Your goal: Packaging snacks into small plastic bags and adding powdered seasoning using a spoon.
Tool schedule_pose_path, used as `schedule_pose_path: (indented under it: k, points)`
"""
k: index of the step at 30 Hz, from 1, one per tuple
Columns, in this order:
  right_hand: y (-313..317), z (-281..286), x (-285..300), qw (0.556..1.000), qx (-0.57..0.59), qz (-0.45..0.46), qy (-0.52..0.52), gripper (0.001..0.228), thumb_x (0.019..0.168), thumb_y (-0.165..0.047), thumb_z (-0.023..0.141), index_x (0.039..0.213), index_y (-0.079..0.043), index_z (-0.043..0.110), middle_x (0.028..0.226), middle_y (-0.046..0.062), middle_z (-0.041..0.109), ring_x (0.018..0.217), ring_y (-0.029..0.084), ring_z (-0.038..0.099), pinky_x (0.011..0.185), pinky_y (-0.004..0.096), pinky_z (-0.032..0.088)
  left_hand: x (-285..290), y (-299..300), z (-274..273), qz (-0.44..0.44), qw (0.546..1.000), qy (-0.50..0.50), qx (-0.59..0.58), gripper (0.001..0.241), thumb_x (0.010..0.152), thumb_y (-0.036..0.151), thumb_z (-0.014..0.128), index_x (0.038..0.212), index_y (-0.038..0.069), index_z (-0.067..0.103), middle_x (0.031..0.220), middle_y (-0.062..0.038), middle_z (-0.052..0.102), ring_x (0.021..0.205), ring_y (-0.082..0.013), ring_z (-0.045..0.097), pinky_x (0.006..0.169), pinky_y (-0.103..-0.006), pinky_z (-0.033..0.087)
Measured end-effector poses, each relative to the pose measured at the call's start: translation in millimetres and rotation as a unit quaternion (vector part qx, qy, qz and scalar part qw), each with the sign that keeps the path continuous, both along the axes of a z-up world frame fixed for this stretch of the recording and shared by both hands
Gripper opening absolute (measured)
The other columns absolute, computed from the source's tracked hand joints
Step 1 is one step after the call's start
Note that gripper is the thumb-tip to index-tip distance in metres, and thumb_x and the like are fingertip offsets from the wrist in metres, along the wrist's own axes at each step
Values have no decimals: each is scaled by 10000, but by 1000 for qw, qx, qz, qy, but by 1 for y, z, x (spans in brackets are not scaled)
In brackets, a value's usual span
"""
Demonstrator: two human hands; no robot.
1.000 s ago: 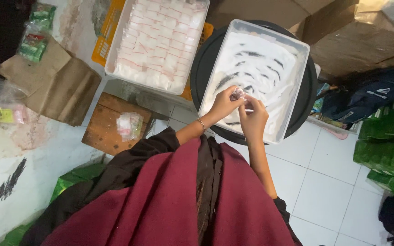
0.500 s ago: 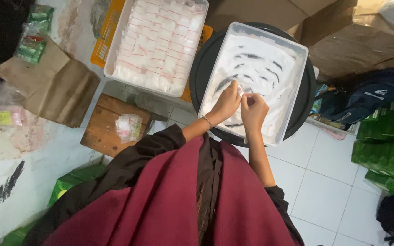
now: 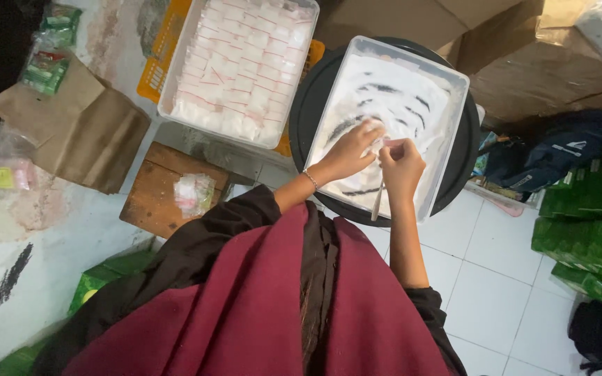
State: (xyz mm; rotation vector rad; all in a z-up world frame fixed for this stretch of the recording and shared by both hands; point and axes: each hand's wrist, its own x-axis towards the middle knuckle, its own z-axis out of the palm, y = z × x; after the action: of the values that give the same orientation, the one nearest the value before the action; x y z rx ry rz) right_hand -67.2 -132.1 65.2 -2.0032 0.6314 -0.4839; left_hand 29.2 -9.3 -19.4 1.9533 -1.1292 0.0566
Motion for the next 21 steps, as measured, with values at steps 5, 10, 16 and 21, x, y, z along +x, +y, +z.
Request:
schedule_pose_path:
  k: [5, 10, 16, 21]
  points:
    - [-7, 0, 0, 999, 51, -10, -10, 91, 880, -35, 688, 958, 11, 679, 794, 109, 751, 700, 152, 757, 610, 269, 621, -10, 7, 50, -46, 998, 43, 8, 678, 797, 248, 772, 1386, 52, 498, 1311, -165, 570, 1231, -332, 567, 985, -477, 426]
    - [-3, 18, -5, 999, 31, -8, 1, 134, 874, -24, 704, 1004, 2, 684, 795, 120, 757, 695, 160, 759, 623, 267, 598, -11, 6, 40, -15, 999, 31, 26, 621, 827, 295, 796, 1365, 92, 562, 1302, -92, 614, 1222, -266, 579, 982, -446, 399]
    - [-2, 22, -10, 1000, 12, -10, 10, 175, 855, -31, 724, 1023, -15, 678, 825, 101, 771, 734, 154, 768, 647, 267, 583, -8, 6, 24, -6, 1000, -12, 11, 542, 862, 329, 802, 1310, 95, 607, 1249, -67, 650, 1191, -223, 607, 992, -431, 382]
    - [-1, 19, -14, 1000, 27, 6, 0, 178, 882, -82, 731, 1040, -39, 660, 837, 95, 775, 779, 151, 777, 671, 267, 576, -15, 5, 33, 1, 1000, 13, -5, 525, 845, 331, 794, 1290, 112, 622, 1184, -30, 660, 1053, -160, 637, 957, -412, 357]
